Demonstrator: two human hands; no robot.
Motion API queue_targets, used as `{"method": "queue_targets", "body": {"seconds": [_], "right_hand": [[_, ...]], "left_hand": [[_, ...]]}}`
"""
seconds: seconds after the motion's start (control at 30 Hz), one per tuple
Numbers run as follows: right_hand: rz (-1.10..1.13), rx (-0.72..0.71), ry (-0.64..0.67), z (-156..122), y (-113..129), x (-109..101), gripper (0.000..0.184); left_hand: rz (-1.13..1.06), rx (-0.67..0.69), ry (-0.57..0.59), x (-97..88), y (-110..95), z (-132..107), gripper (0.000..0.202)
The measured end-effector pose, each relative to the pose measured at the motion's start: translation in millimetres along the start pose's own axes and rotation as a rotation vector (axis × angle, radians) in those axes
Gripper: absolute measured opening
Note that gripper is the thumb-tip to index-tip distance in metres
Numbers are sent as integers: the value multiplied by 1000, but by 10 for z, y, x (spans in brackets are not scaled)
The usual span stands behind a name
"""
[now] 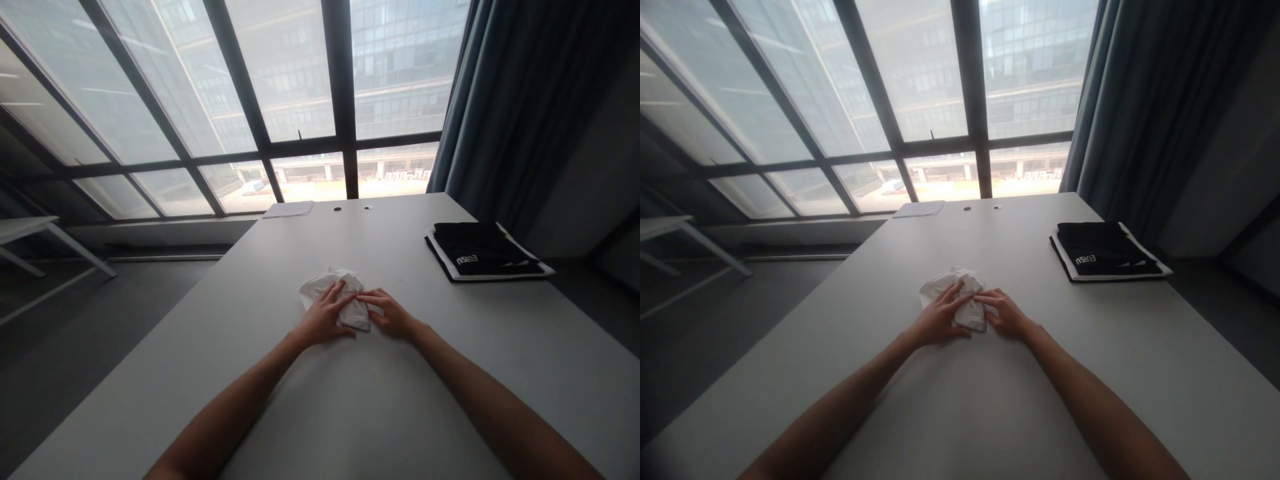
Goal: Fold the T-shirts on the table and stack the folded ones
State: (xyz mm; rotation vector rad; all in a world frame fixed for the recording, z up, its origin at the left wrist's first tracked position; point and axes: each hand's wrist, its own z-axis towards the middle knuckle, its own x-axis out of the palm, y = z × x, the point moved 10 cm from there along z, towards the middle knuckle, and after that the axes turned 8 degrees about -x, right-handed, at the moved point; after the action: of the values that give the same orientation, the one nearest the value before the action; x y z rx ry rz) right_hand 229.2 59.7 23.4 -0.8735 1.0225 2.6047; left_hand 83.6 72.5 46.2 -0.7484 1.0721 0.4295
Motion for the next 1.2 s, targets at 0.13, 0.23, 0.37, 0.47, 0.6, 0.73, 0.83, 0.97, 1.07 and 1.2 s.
{"method": "queue_targets", "body": {"seconds": [0.13, 0.23, 0.37, 0.47, 0.6, 0.73, 0.83, 0.97, 1.07, 1.2], "right_hand": [[-13, 18, -116, 8, -43, -114, 44], [-75, 53, -184, -11, -140, -219, 37], [-106, 91, -197, -39, -224, -262, 32], [-112, 106, -207, -55, -250, -274, 29], [-119, 122, -229, -76, -306, -284, 29], [-131, 134, -240, -75, -327, -279, 28], [-142, 103, -202, -25, -194, -237, 28], [-147, 4, -62, 83, 192, -70, 31], [-156, -84, 113, 131, 486, 200, 47], [-203, -121, 232, 148, 602, 500, 37]], "left_hand": [[-167, -139, -98, -39, 183, 96, 34], [-373, -340, -146, -179, 490, 222, 18], [-425, -480, -95, -358, 765, 564, 34], [-481, -546, -87, -542, 965, 879, 40], [-532, -593, -172, -868, 1245, 1133, 44], [-407, -542, -271, -1026, 1384, 1056, 57], [-225, -462, -276, -912, 1331, 849, 57], [-147, -498, -227, -637, 1337, 466, 52], [-91, -649, -103, -424, 1479, 201, 66], [-195, -651, -15, -320, 1493, 111, 59]]}}
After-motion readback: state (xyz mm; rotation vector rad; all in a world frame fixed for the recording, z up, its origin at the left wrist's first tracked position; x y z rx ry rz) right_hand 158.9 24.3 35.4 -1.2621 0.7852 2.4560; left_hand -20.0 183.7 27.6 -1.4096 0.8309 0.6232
